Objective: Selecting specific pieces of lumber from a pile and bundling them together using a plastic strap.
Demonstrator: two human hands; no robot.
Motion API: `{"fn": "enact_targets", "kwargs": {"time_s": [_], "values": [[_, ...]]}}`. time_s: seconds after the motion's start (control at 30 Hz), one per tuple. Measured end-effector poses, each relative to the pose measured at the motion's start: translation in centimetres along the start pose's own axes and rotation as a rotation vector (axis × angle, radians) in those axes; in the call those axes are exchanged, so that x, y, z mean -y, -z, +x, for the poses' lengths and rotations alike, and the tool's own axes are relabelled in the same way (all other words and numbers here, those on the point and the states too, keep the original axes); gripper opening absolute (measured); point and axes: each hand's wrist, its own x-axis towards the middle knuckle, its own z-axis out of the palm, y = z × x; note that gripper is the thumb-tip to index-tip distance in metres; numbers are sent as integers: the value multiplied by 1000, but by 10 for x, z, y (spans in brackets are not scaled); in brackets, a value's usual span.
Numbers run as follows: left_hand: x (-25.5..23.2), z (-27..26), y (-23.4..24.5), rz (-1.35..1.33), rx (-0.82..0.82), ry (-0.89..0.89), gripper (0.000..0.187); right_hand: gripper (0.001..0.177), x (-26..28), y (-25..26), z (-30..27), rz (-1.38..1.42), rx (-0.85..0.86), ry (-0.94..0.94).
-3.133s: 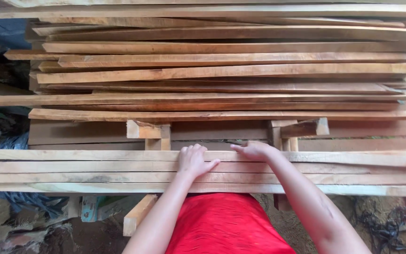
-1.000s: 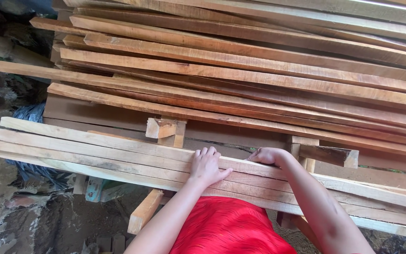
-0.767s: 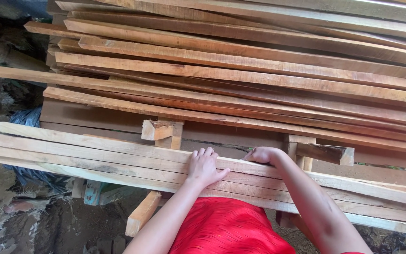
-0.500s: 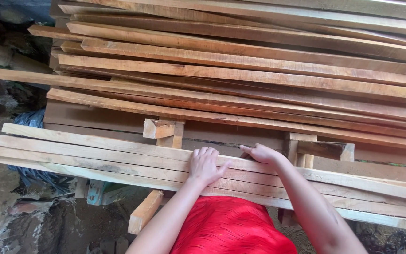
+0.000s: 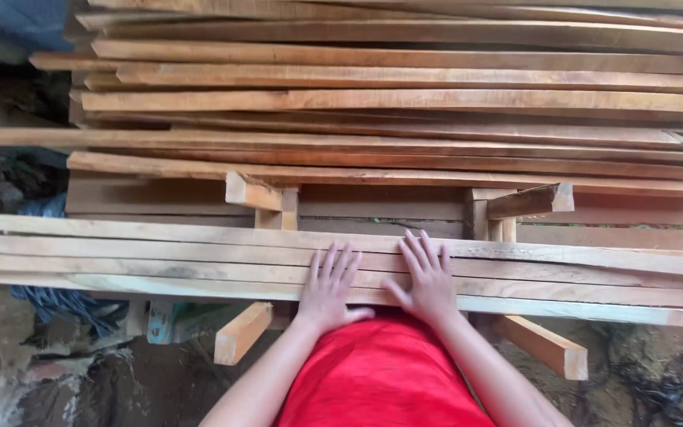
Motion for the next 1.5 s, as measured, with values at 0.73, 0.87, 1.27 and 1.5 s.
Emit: {"fn": "enact_targets", "kwargs": {"time_s": [0.73, 0.87, 1.27, 1.5], "values": [[41, 31, -54, 289, -65, -39, 122, 113, -46, -21, -6, -202, 268, 42], [35, 44, -21, 216, 63, 14, 127, 119, -44, 10, 25, -395, 511, 6], [37, 34, -30, 229, 148, 23, 131, 126, -31, 17, 32, -367, 605, 10], [30, 40, -9, 228, 195, 73, 128, 128, -23, 30, 47, -346, 629, 20]]}}
